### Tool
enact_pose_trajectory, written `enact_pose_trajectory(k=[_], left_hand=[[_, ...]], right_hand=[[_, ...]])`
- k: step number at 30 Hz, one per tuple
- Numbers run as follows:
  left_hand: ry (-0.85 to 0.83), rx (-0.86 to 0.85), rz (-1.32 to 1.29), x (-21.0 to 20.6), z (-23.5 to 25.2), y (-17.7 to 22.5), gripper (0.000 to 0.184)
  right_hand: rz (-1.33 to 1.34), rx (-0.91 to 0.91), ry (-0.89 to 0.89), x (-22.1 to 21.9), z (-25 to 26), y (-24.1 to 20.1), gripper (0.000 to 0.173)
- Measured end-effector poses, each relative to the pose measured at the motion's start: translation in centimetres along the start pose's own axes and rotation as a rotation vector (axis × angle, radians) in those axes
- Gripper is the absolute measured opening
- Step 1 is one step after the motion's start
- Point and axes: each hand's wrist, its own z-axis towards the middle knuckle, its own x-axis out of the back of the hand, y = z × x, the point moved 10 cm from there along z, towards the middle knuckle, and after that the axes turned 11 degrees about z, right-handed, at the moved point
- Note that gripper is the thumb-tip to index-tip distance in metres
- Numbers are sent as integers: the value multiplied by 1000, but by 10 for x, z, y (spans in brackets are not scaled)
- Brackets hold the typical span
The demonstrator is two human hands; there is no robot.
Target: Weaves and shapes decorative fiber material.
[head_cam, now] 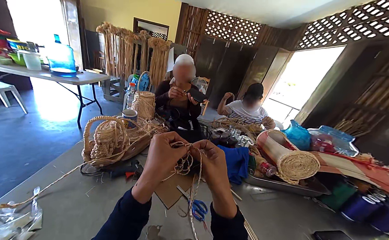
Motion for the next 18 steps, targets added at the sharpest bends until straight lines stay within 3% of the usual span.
enact_pose_trajectory(k=[5,18], left_hand=[[95,-35,-26,-1,-2,2,9],[117,-90,-37,-4,-7,8,9]], right_hand=[[27,-2,8,3,1,0,5],[73,67,-33,4,2,-11,11]])
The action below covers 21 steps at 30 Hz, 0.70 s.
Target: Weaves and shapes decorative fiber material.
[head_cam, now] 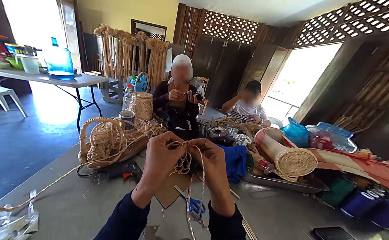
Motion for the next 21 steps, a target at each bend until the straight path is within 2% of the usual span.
enact_pose_trajectory(k=[6,11,16,21], left_hand=[[-5,-14,74,-2,-2,2,8],[72,-59,113,-1,-4,5,8],[162,-149,138,-4,-10,10,5],[191,-142,133,-4,-11,8,4]], right_hand=[[-116,141,44,2,-1,-6,9],[-171,194,140,5,-4,-9,5],[-214,135,212,9,-5,-8,3],[-158,39,140,10,0,-3,3]])
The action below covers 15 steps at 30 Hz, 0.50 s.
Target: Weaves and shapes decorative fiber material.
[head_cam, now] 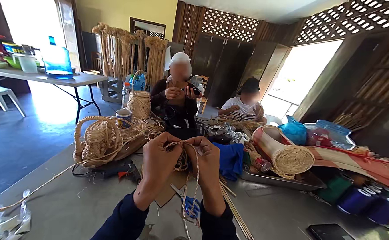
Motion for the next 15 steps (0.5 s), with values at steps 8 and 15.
enact_pose_trajectory(k=[8,15], left_hand=[[-13,25,-11,0,-3,-1,7],[-171,-159,72,-8,2,4,16]], right_hand=[[31,-1,-59,-1,-1,7,6],[-101,-22,-136,-6,-1,9,7]])
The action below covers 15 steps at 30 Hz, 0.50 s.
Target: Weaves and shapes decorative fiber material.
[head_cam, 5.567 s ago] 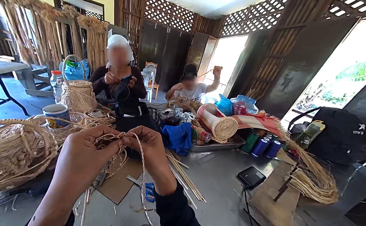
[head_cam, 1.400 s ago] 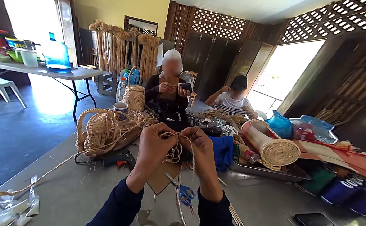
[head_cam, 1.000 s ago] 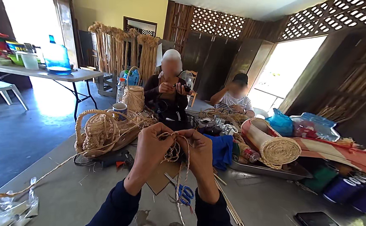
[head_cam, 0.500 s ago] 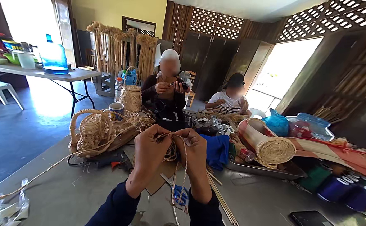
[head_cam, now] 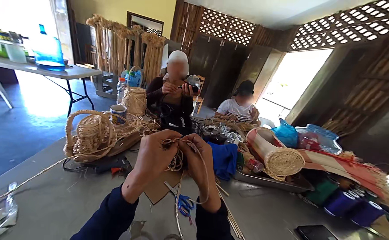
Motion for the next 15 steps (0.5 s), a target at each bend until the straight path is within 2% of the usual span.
enact_pose_trajectory(k=[6,12,15], left_hand=[[-272,99,-97,0,8,-7,15],[-321,270,-365,0,9,-25,41],[-312,264,-376,2,11,-28,39]], right_hand=[[-13,-14,-41,-4,1,2,7],[-24,-17,-58,-7,2,4,7],[-24,-19,-81,-9,1,5,8]])
